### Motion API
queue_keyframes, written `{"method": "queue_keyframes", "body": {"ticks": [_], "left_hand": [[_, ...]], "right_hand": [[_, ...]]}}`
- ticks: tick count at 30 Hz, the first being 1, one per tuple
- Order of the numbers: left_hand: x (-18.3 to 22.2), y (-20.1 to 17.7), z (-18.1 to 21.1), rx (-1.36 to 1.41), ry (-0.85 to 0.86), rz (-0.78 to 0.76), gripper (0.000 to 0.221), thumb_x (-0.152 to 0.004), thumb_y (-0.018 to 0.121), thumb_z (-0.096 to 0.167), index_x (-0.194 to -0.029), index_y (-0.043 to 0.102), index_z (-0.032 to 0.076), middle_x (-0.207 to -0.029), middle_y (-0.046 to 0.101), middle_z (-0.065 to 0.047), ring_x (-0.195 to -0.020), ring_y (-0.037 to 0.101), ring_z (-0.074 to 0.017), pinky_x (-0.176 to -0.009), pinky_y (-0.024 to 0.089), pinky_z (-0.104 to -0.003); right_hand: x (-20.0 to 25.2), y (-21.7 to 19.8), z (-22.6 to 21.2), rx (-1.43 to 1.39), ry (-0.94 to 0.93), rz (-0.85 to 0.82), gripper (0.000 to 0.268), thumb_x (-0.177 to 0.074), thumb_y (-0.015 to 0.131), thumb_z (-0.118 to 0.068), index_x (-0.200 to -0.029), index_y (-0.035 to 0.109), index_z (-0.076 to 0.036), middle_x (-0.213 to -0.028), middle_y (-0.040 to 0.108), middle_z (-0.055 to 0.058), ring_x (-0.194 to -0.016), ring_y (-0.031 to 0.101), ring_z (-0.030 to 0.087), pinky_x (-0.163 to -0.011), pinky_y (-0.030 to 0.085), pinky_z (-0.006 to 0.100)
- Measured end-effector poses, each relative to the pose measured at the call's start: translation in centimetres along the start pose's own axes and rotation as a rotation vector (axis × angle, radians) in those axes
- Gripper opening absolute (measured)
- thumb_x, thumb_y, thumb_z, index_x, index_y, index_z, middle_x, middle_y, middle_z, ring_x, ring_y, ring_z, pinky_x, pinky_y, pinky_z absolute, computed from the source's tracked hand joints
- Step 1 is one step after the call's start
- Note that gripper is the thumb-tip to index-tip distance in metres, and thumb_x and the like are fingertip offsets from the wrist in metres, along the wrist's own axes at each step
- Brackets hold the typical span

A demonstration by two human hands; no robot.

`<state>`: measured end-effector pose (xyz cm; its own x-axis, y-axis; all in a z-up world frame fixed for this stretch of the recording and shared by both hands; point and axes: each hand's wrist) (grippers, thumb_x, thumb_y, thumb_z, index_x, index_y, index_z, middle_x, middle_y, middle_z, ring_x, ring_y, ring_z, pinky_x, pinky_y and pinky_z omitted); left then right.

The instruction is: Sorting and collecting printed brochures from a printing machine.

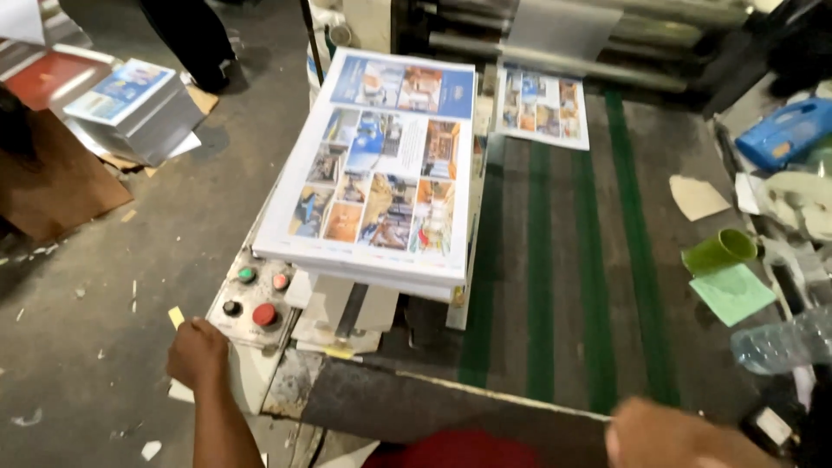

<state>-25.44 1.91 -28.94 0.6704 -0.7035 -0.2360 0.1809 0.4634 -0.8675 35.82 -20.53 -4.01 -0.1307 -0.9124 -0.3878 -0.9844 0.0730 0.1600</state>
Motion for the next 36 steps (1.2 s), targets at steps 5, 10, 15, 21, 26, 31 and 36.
{"method": "queue_keyframes", "body": {"ticks": [5, 10, 15, 21, 26, 31, 36], "left_hand": [[0.1, -0.6, 0.4, 0.004, -0.008, 0.02, 0.04, -0.107, 0.052, 0.033, -0.099, 0.075, 0.002, -0.098, 0.074, -0.027, -0.088, 0.069, -0.0494, -0.077, 0.053, -0.059], [0.3, -1.0, 0.7, 0.022, 0.015, 0.038, 0.039, -0.108, 0.052, 0.032, -0.101, 0.074, 0.001, -0.098, 0.074, -0.027, -0.088, 0.069, -0.0498, -0.077, 0.052, -0.06], [0.2, -0.9, 0.6, -0.004, -0.008, 0.013, 0.04, -0.108, 0.052, 0.032, -0.1, 0.074, 0.0, -0.098, 0.073, -0.027, -0.088, 0.069, -0.0491, -0.077, 0.052, -0.059], [0.4, -1.3, 0.9, 0.021, -0.016, 0.023, 0.037, -0.106, 0.054, 0.031, -0.1, 0.074, 0.001, -0.098, 0.074, -0.026, -0.089, 0.069, -0.0487, -0.077, 0.052, -0.059], [0.5, -1.5, 0.9, 0.019, -0.015, 0.0, 0.038, -0.108, 0.054, 0.031, -0.099, 0.074, 0.001, -0.098, 0.074, -0.026, -0.089, 0.069, -0.048, -0.078, 0.052, -0.058], [0.5, -1.6, 1.1, 0.018, -0.015, -0.003, 0.037, -0.107, 0.054, 0.031, -0.1, 0.075, 0.001, -0.097, 0.074, -0.026, -0.088, 0.07, -0.0477, -0.079, 0.053, -0.057], [0.2, -1.0, 0.8, -0.007, -0.023, 0.0, 0.039, -0.107, 0.053, 0.032, -0.1, 0.075, 0.002, -0.099, 0.074, -0.026, -0.089, 0.069, -0.0492, -0.077, 0.052, -0.059]], "right_hand": [[0.7, 6.1, -7.6, -0.02, 0.036, -0.013, 0.01, -0.094, 0.063, -0.004, -0.104, 0.06, -0.003, -0.114, 0.07, 0.017, -0.109, 0.067, 0.032, -0.092, 0.055, 0.05], [-0.1, 10.3, -13.2, -0.033, 0.066, -0.047, 0.007, -0.095, 0.062, -0.005, -0.102, 0.06, -0.004, -0.11, 0.069, 0.016, -0.105, 0.067, 0.031, -0.09, 0.055, 0.049], [-2.5, 12.0, -16.2, -0.046, 0.068, -0.084, 0.004, -0.096, 0.061, -0.006, -0.099, 0.059, -0.004, -0.106, 0.068, 0.015, -0.101, 0.066, 0.029, -0.088, 0.056, 0.049], [-13.9, -1.6, 7.6, -0.065, 0.046, -0.124, 0.003, -0.097, 0.06, -0.007, -0.096, 0.058, -0.005, -0.101, 0.067, 0.014, -0.096, 0.066, 0.028, -0.086, 0.056, 0.048], [-14.4, -3.9, 9.8, -0.081, 0.017, -0.173, 0.006, -0.099, 0.059, -0.009, -0.094, 0.057, -0.005, -0.097, 0.066, 0.013, -0.092, 0.066, 0.027, -0.084, 0.056, 0.047], [-14.0, -5.0, 9.8, -0.099, -0.008, -0.209, 0.009, -0.1, 0.058, -0.01, -0.092, 0.057, -0.006, -0.093, 0.066, 0.012, -0.087, 0.065, 0.026, -0.082, 0.057, 0.047], [-14.0, -6.5, 9.2, -0.112, -0.046, -0.247, 0.012, -0.101, 0.057, -0.011, -0.089, 0.056, -0.006, -0.089, 0.065, 0.011, -0.083, 0.065, 0.025, -0.08, 0.057, 0.046]]}}
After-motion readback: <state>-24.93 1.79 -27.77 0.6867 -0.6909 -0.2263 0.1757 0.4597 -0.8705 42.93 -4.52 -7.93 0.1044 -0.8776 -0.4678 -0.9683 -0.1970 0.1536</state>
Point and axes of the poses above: each hand's wrist, its own x-axis away from the middle knuckle, its own y-axis out of the palm, z = x × y
